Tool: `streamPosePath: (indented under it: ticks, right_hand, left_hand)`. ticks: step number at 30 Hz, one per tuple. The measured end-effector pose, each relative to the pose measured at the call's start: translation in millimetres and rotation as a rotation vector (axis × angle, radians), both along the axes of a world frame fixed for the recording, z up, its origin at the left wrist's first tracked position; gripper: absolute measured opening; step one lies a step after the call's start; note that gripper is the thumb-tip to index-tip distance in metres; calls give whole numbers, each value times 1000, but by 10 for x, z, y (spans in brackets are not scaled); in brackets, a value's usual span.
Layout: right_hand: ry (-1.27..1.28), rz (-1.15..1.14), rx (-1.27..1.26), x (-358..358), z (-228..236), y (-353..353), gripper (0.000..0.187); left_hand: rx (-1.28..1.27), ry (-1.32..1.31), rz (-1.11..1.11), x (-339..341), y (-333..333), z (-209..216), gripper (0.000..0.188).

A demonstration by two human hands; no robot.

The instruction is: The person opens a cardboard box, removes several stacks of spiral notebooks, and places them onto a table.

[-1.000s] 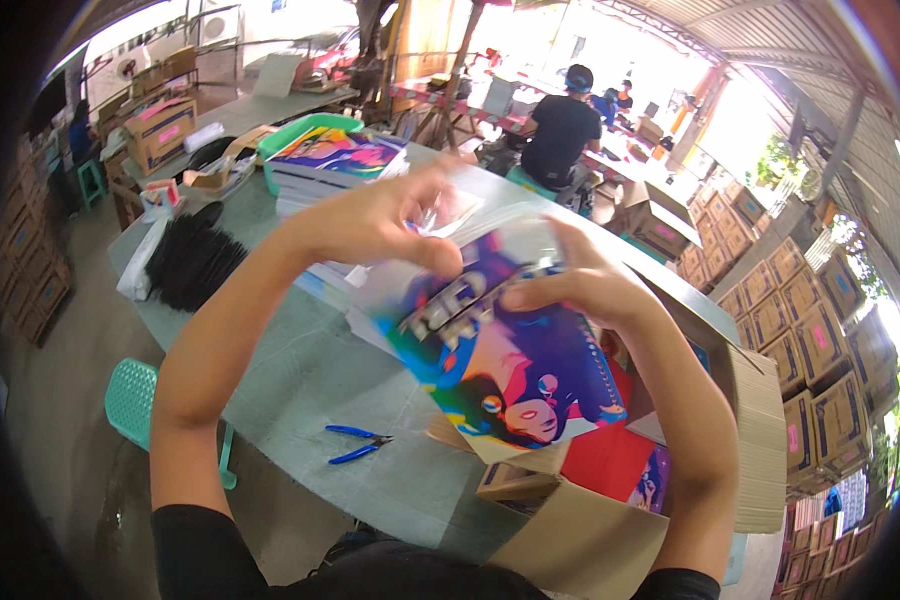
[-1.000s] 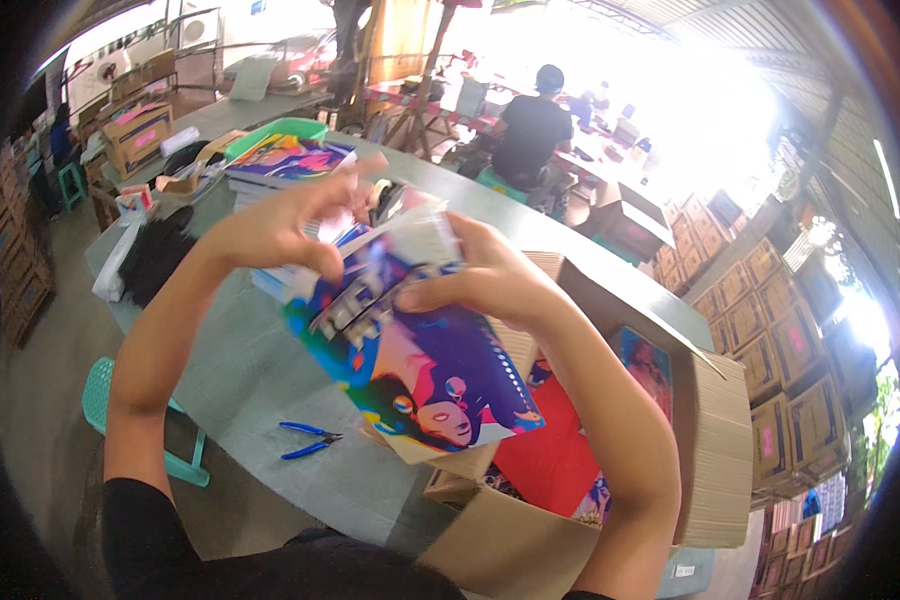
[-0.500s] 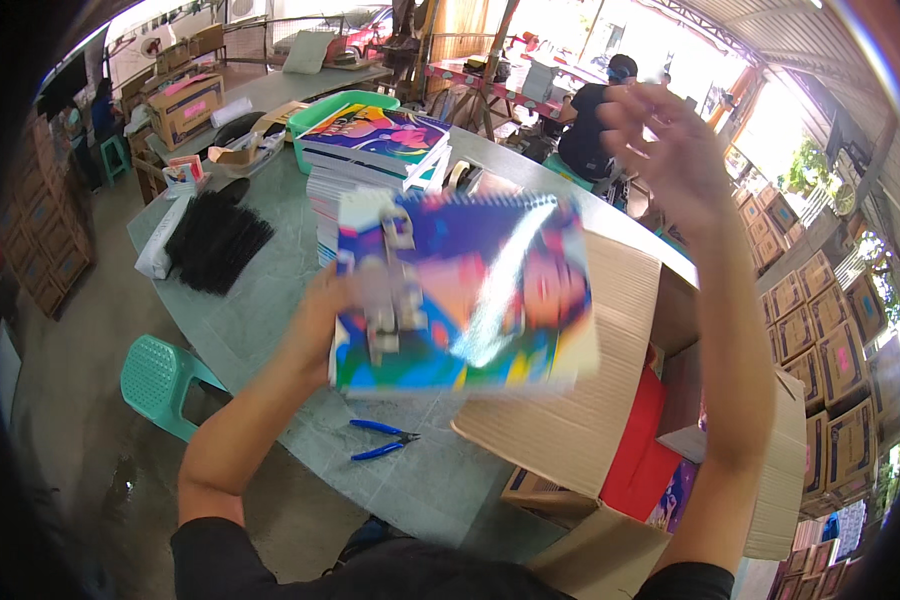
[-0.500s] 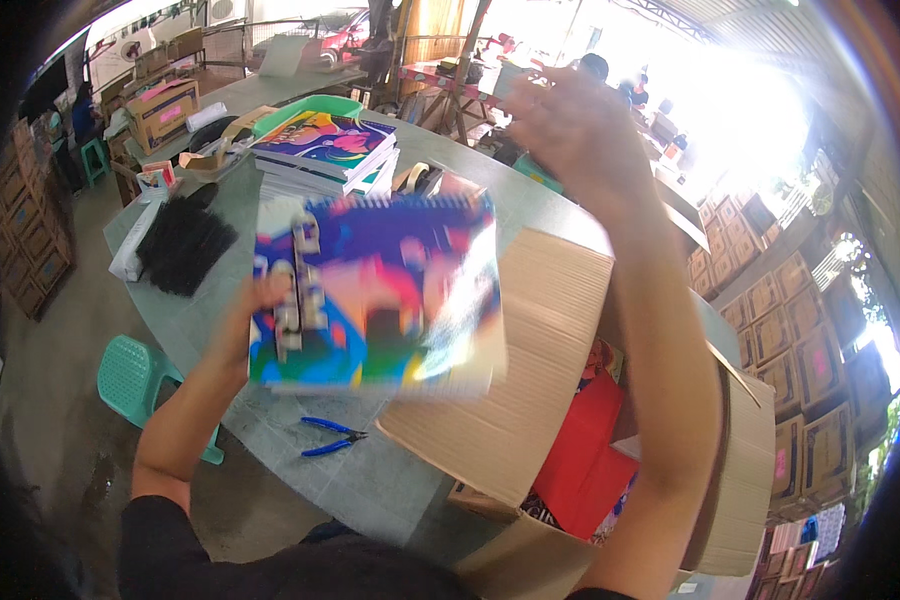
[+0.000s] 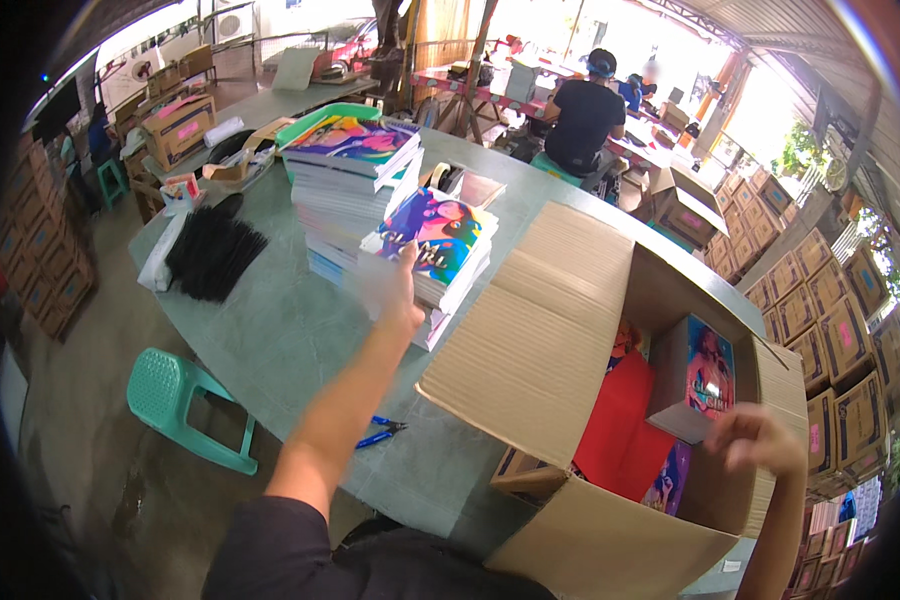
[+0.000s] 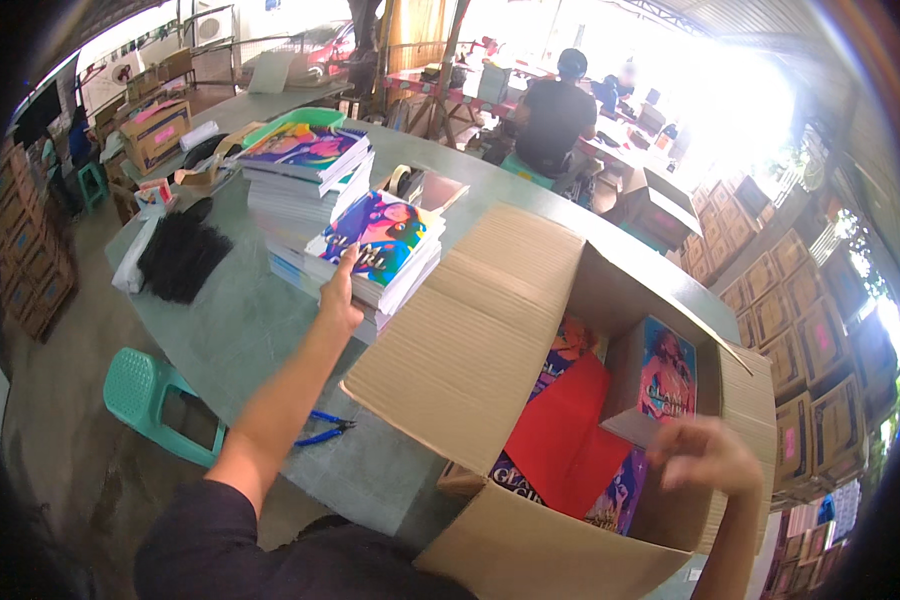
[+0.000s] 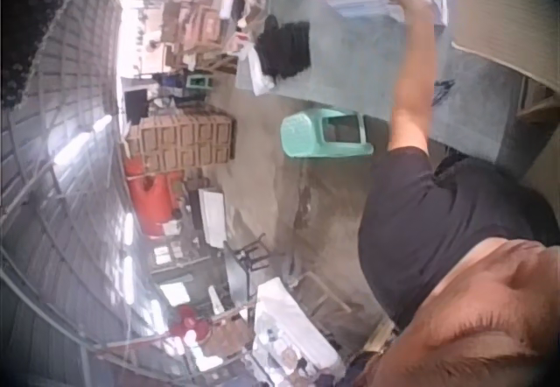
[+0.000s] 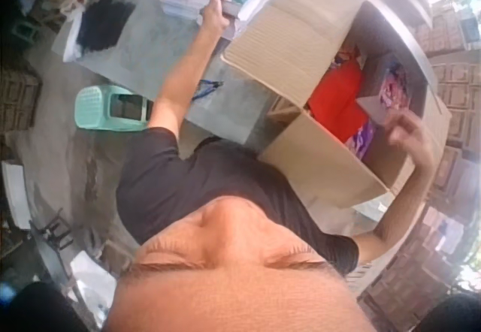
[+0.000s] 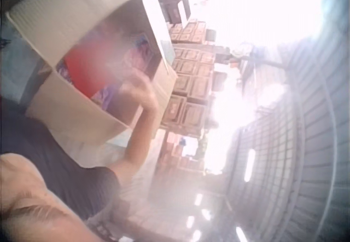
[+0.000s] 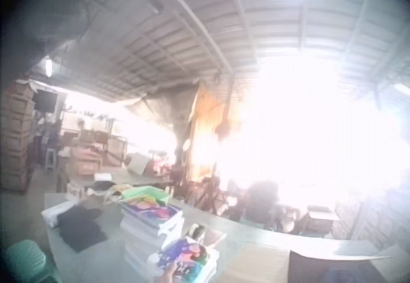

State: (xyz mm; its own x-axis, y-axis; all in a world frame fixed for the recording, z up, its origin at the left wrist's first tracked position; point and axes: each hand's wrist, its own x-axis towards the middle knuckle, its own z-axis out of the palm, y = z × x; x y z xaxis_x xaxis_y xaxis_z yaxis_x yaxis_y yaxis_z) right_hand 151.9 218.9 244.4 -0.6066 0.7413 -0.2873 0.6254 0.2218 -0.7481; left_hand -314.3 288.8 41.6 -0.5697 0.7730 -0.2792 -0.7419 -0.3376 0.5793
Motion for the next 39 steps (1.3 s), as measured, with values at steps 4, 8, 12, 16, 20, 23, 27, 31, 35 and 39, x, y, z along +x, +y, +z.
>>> streamPosePath:
  ticks: [4,8,12,16,20,23,27,31,35,39]
  right_hand:
    - [-498,318,92,-117,-403,-619,57]
    - [-607,36,172,-87,-771,-790,42]
    - [-586,44,252,-98,-764,-860,33]
    - [-580,63,359,-3,-817,-914,33]
    - [-643,76,387,5,-912,-887,27]
    - [-654,77,395,13,-912,-912,21]
    - [-651,76,367,31,-854,-926,22]
    - [-616,127,421,47,-897,-960,22]
    - [-557,145,454,72,-945,-913,19]
    - [-518,169,427,147,-980,-860,15]
  left_hand:
    - [57,2,-357,-343,-52,-70,45]
    - [-5,159,-503,-578,-437,-118,37]
    - [-134,145,-423,-581,-469,-78,28]
    - [-193,116,-342,-447,-256,-239,25]
    - [-336,425,-207,-210,-747,184,15]
    - [114,859,-238,857,-818,1147,17]
    - [280,966,-1033,2365,-419,1679,34]
    - [-211,978,-1178,3369,435,731,24]
    - [-375,936,-1168,3665,978,-577,15]
    - [-475,1305,-1186,3967,757,-266,17]
